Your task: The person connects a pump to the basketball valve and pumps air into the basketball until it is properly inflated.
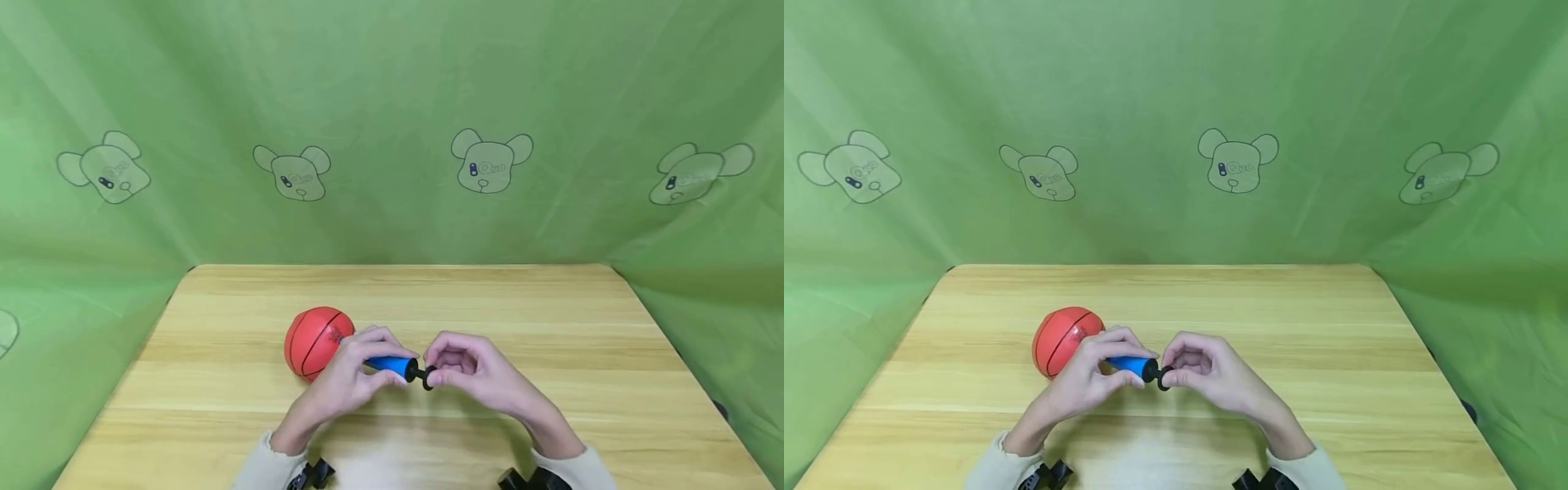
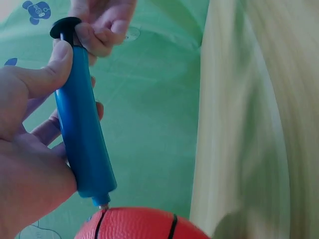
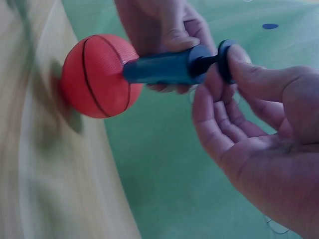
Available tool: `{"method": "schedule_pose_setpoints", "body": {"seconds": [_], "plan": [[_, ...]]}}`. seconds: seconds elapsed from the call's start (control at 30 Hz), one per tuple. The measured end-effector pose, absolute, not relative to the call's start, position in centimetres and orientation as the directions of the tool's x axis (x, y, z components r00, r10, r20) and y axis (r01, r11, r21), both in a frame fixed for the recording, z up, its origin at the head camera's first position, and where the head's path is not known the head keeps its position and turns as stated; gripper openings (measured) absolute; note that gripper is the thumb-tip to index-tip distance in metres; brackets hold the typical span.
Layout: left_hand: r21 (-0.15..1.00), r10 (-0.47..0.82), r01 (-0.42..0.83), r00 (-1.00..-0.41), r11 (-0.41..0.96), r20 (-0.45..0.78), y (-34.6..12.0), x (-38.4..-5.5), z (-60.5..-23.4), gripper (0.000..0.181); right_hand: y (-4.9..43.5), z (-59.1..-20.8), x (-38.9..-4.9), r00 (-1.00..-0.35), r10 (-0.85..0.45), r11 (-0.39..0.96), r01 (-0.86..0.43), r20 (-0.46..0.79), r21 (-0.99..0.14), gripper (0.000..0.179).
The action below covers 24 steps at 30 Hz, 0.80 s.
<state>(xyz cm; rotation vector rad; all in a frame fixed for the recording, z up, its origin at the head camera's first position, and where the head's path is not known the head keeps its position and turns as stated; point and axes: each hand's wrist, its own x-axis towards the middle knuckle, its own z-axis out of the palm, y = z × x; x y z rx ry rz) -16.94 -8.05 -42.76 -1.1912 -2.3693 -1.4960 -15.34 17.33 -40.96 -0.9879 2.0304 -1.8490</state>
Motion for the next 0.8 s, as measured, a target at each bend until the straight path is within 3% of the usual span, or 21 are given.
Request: {"method": "schedule_pose_setpoints", "body": {"seconds": [0.37, 0.8], "plan": [[0.764, 0.493, 0.607, -0.745, 0.22, 0.449, -10.4, -17.4, -41.9, 0.027, 20.7, -36.1, -12.5, -0.691, -0.628, -0.059, -0.416, 0.358, -0.907, 0.03], [0.741, 0.543, 0.648, -0.692, 0.177, 0.475, -7.9, -16.6, -42.5, 0.027, 17.3, -40.4, -14.9, -0.755, -0.601, -0.014, -0.318, 0.263, -0.948, 0.014]]}}
